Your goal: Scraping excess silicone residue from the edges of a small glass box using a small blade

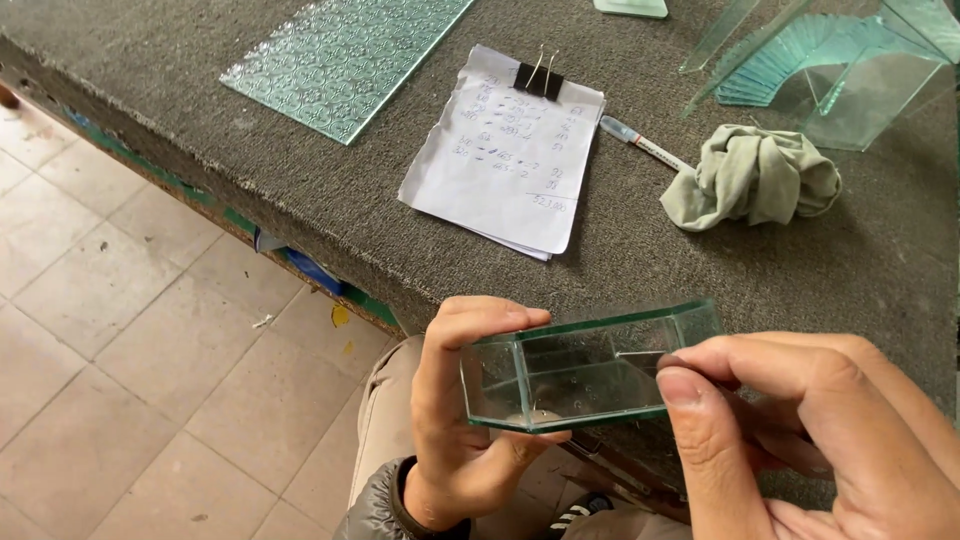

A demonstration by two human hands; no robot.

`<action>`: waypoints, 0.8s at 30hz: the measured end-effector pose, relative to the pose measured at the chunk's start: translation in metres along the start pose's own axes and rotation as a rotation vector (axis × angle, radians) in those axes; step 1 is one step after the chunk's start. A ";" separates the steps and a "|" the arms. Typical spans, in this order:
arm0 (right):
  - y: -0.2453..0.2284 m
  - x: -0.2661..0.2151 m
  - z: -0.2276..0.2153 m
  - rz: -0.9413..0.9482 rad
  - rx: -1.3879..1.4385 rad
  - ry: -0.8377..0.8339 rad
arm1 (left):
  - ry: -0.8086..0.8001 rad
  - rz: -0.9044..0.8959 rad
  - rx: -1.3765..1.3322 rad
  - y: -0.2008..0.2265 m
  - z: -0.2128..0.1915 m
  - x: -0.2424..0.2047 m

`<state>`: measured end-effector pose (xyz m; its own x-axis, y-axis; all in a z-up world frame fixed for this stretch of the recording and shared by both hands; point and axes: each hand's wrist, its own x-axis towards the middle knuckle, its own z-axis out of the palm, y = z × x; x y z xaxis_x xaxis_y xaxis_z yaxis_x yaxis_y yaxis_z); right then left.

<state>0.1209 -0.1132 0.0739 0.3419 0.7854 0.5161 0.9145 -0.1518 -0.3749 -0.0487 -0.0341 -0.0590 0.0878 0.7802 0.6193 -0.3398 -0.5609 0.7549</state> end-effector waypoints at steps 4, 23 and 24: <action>0.014 0.016 0.005 -0.035 -0.005 -0.032 | 0.036 -0.022 -0.038 -0.001 0.001 -0.001; 0.312 0.039 0.192 0.021 -0.062 -0.032 | 0.418 0.157 0.385 0.010 0.052 -0.047; 0.316 0.037 0.190 0.019 -0.062 -0.034 | 0.402 0.159 0.361 0.009 0.049 -0.049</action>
<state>0.3812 -0.0179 -0.1714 0.3526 0.8019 0.4824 0.9199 -0.2026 -0.3356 -0.0098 -0.0910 -0.0721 -0.3259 0.6831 0.6536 0.0282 -0.6840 0.7289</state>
